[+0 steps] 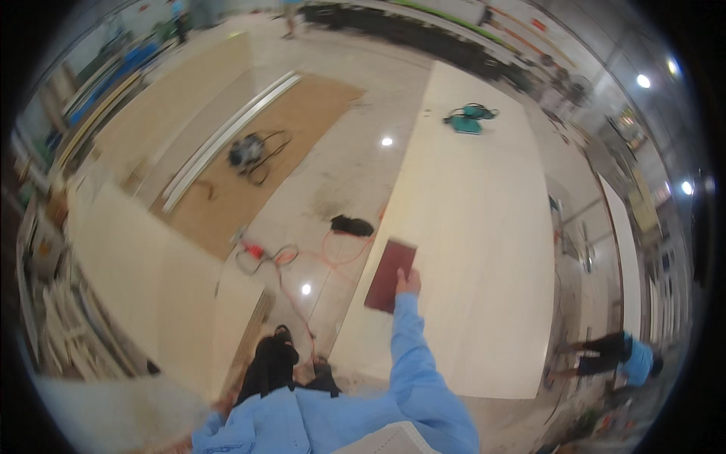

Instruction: The person picks up a green electric sander, removes the old sanding pad, and retrieves a new sanding sheet. They cut the sheet to size with scissors and attach it to the sander. The person then places the sander on a large white board.

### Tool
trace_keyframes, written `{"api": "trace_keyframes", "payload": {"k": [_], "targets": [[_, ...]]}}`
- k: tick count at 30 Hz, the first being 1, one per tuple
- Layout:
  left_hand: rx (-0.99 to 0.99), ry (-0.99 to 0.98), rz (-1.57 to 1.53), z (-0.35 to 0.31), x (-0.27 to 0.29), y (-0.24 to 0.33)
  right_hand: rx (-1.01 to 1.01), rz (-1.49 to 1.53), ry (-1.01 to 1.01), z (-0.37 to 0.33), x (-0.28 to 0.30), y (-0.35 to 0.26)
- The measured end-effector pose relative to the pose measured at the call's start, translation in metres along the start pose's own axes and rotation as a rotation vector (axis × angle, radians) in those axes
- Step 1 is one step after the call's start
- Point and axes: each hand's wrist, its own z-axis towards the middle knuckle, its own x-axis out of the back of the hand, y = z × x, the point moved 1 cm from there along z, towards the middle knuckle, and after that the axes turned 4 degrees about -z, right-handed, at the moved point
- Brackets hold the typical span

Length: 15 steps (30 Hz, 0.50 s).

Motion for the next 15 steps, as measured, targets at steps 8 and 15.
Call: {"api": "trace_keyframes", "payload": {"k": [8, 15], "targets": [[0.077, -0.147, -0.372, 0.176, 0.2, 0.036, -0.163, 0.082, 0.169, -0.029, 0.001, 0.018], [-0.668, 0.362, -0.547, 0.328, 0.497, 0.28, -0.31, 0.02, 0.342, -0.038, 0.004, 0.006]]}}
